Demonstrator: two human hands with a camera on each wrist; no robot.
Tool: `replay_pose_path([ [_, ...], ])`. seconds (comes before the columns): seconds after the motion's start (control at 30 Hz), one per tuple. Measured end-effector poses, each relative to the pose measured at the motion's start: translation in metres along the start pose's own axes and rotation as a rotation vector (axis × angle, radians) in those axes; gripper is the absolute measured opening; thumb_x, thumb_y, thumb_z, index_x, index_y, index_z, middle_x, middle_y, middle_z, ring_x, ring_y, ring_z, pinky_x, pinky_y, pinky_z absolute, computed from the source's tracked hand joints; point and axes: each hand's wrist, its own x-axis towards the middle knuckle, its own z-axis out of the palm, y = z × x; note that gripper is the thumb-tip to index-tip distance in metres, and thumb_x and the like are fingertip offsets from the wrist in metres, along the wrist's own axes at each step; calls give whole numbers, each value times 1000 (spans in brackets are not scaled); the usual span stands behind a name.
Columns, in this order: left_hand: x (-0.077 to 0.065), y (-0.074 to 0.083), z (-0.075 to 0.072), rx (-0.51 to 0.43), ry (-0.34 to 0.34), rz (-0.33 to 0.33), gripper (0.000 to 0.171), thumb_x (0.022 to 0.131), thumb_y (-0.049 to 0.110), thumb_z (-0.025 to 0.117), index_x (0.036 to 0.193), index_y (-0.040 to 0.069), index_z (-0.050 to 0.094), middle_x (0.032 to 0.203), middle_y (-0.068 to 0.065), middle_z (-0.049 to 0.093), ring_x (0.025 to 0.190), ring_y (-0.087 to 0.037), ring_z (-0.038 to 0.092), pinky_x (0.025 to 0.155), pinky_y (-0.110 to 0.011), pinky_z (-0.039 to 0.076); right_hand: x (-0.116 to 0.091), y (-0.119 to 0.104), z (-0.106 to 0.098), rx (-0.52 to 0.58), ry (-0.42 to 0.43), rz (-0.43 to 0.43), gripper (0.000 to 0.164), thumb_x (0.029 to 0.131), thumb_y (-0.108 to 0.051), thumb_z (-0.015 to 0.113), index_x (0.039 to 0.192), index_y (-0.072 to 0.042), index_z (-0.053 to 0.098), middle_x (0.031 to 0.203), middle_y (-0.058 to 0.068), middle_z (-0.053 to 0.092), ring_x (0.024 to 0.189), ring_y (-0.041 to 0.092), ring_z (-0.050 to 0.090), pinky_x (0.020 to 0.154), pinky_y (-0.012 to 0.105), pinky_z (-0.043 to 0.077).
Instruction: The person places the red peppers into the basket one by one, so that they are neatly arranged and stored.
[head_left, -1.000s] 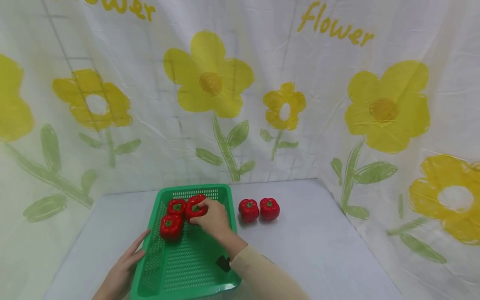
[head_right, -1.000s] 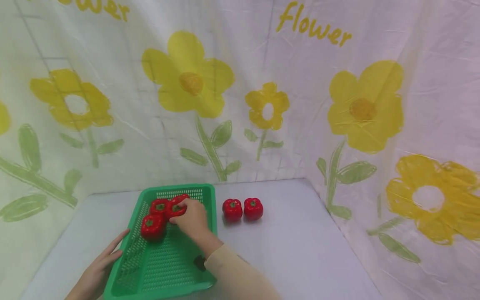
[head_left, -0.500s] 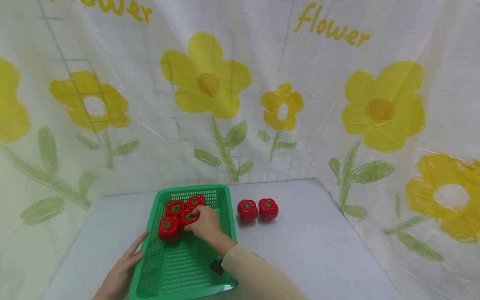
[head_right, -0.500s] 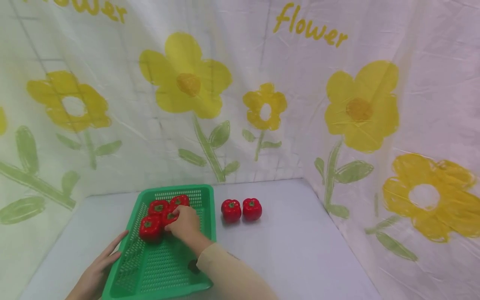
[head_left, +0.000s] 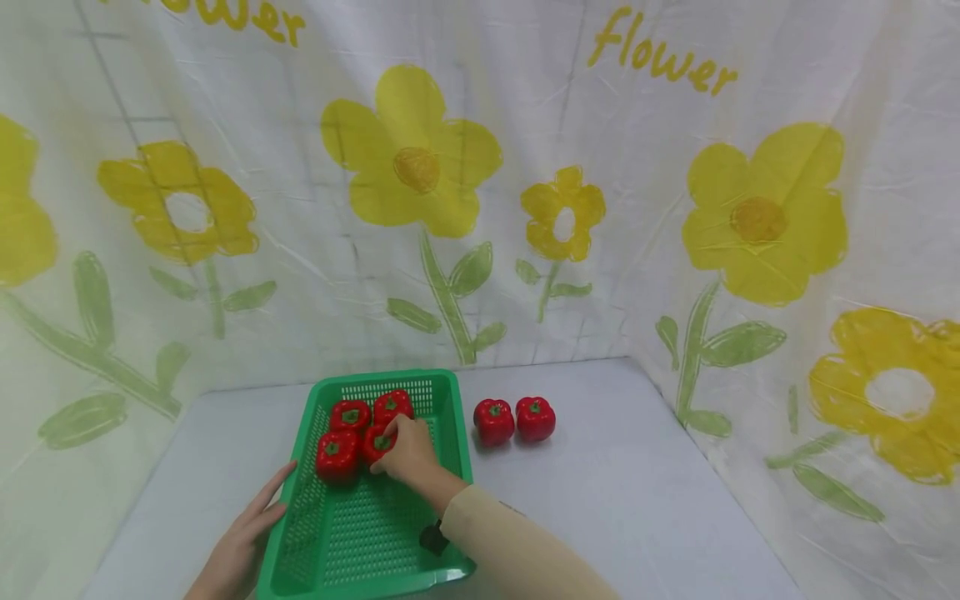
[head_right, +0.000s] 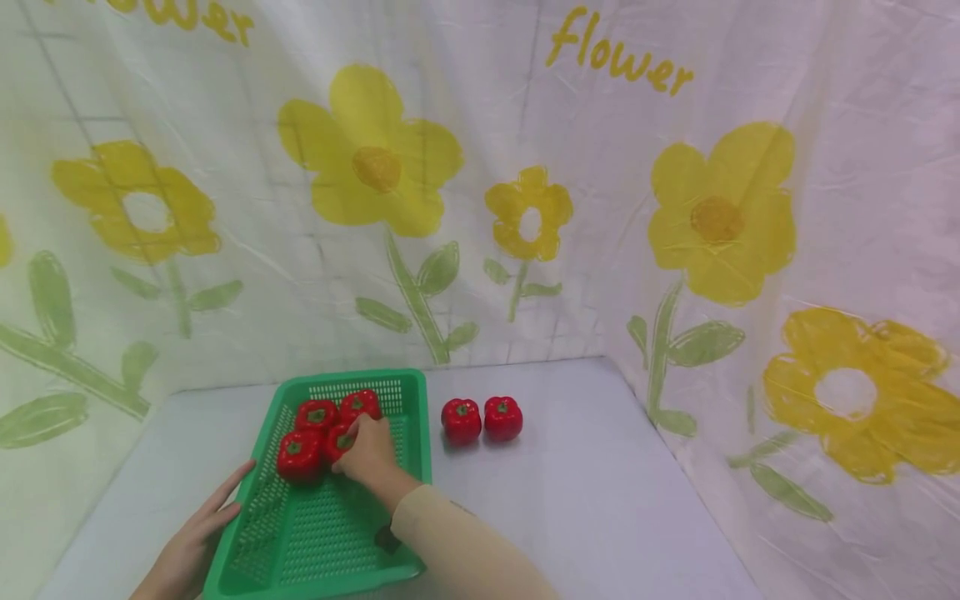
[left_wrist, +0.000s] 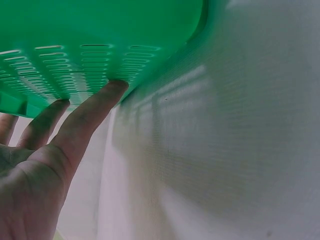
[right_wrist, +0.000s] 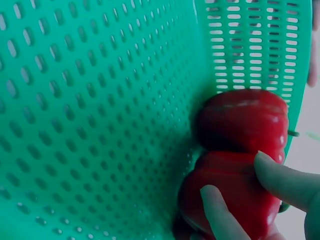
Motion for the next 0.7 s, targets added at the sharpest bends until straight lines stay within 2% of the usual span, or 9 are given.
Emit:
replay_pose_path([
  [0.4, 0, 1, 1, -5, 0, 1, 57, 114, 23, 18, 161, 31, -13, 144, 26, 51, 129, -16, 58, 104, -40, 53, 4, 4, 6, -23, -28, 33, 48, 61, -5, 96, 87, -15, 57, 95, 3, 52, 85, 15, 49, 66, 27, 49],
  [0.7, 1, 1, 0, 28, 46, -35, 59, 114, 27, 22, 161, 33, -12, 142, 30, 51, 126, -15, 60, 101, -40, 55, 2, 1, -1, -33, -59, 5, 44, 64, -7, 95, 87, -13, 59, 84, -2, 56, 80, 13, 50, 62, 25, 48],
])
